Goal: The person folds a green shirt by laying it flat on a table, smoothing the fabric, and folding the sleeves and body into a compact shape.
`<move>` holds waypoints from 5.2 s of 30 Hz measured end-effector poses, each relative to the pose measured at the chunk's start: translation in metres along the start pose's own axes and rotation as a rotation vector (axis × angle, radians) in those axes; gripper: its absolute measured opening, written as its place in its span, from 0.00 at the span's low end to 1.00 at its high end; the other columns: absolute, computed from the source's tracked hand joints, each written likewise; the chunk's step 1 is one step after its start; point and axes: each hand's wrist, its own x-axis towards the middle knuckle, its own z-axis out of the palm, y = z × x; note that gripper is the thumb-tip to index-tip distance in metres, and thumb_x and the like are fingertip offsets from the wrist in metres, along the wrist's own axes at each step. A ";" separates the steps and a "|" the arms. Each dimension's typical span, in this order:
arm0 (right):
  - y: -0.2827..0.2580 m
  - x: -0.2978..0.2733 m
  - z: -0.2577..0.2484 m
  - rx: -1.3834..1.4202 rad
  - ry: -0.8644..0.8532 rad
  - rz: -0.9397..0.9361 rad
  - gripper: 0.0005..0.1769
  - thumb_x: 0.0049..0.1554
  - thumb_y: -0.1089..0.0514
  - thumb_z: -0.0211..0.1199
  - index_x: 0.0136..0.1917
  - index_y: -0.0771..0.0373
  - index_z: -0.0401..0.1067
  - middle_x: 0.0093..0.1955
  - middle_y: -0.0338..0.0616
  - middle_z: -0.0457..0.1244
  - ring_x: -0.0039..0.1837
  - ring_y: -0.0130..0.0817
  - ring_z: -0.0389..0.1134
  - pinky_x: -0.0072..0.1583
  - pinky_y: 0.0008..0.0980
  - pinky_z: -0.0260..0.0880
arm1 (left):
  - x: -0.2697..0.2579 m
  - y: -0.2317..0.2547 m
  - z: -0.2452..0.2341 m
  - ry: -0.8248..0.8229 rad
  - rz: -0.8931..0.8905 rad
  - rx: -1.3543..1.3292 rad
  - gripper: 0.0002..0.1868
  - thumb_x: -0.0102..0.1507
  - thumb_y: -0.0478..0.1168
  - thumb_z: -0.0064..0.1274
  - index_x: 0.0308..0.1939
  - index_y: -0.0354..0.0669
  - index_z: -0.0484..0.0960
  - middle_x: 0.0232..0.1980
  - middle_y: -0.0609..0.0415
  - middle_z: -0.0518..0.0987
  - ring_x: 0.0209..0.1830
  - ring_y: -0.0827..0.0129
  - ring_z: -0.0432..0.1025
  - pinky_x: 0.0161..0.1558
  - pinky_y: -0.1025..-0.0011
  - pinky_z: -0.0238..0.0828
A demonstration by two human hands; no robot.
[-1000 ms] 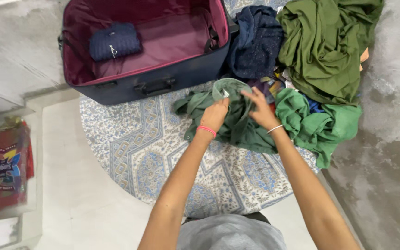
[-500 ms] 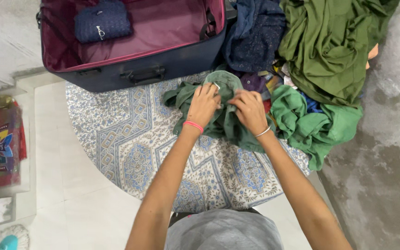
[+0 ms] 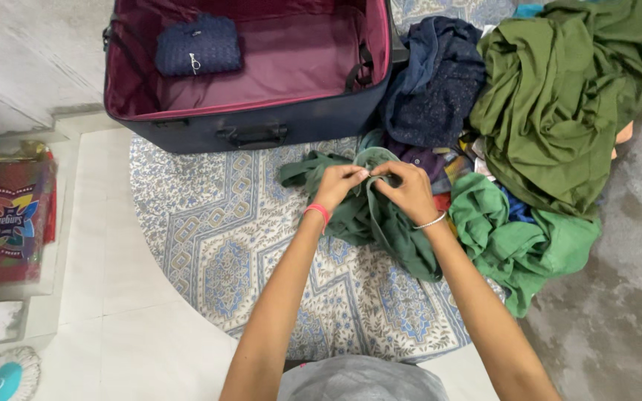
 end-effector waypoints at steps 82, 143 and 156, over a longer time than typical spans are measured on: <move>0.102 -0.048 0.086 0.562 0.441 0.551 0.08 0.58 0.61 0.71 0.47 0.68 0.77 0.41 0.27 0.65 0.44 0.15 0.61 0.48 0.18 0.62 | -0.016 0.044 0.022 0.521 0.353 0.785 0.13 0.65 0.41 0.57 0.53 0.48 0.78 0.55 0.55 0.77 0.57 0.58 0.70 0.57 0.60 0.64; 0.016 -0.057 0.033 0.043 0.259 0.181 0.09 0.53 0.68 0.73 0.47 0.70 0.76 0.44 0.44 0.69 0.44 0.28 0.72 0.48 0.27 0.70 | -0.055 0.075 0.035 0.023 0.851 1.129 0.25 0.58 0.34 0.56 0.61 0.45 0.79 0.56 0.56 0.82 0.65 0.64 0.69 0.74 0.57 0.53; 0.001 -0.048 0.033 0.024 0.348 0.204 0.06 0.54 0.68 0.68 0.46 0.67 0.77 0.44 0.45 0.69 0.43 0.34 0.73 0.46 0.30 0.72 | -0.056 0.073 0.039 0.129 0.718 1.134 0.11 0.59 0.37 0.60 0.45 0.44 0.82 0.39 0.54 0.79 0.50 0.61 0.71 0.72 0.57 0.56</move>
